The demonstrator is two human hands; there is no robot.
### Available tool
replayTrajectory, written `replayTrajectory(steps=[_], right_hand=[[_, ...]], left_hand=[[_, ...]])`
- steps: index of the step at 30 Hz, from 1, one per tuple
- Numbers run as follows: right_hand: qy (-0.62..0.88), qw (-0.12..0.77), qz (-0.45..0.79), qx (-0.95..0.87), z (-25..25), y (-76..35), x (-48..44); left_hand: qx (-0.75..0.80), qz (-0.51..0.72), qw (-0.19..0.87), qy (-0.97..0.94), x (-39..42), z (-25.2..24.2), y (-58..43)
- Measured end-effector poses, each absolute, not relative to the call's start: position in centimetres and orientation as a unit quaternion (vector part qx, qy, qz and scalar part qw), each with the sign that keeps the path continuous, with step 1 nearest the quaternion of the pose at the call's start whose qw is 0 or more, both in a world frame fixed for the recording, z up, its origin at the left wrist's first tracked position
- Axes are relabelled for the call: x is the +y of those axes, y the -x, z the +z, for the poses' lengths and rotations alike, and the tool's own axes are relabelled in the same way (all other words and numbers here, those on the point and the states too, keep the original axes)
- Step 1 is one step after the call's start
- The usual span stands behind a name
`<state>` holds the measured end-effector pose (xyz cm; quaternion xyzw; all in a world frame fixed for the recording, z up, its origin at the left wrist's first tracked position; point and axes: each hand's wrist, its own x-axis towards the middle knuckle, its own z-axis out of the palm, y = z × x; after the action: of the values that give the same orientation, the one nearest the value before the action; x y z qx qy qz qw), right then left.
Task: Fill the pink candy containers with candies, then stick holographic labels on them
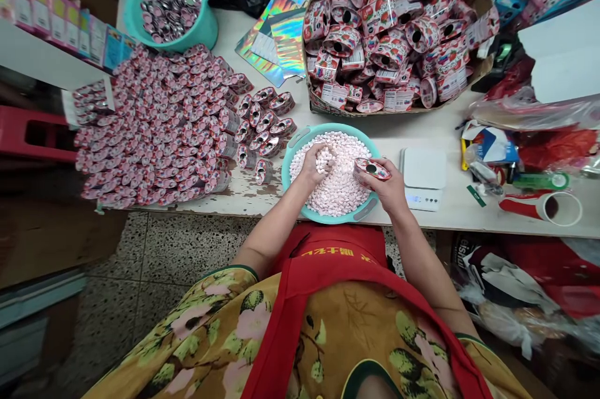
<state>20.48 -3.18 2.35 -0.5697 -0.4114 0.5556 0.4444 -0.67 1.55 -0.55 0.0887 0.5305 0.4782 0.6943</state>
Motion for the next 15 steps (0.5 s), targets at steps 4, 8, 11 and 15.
replayTrajectory(steps=[4, 8, 11, 15], right_hand=[[0.566, 0.42, 0.504, -0.499, 2.4, -19.4, -3.3], [0.55, 0.408, 0.434, -0.585, 2.1, -17.6, -3.4], [0.533, 0.394, 0.414, -0.624, 1.8, -15.9, -3.5], [0.541, 0.384, 0.399, -0.633, 1.6, -14.6, -3.2]], left_hand=[[0.437, 0.467, 0.768, -0.041, 1.7, 1.8, 0.6], [0.393, 0.54, 0.738, -0.097, 1.1, 4.9, -1.2], [0.396, 0.619, 0.662, -0.148, 0.5, 6.1, -2.9], [0.434, 0.636, 0.611, -0.184, 0.2, 5.6, -3.6]])
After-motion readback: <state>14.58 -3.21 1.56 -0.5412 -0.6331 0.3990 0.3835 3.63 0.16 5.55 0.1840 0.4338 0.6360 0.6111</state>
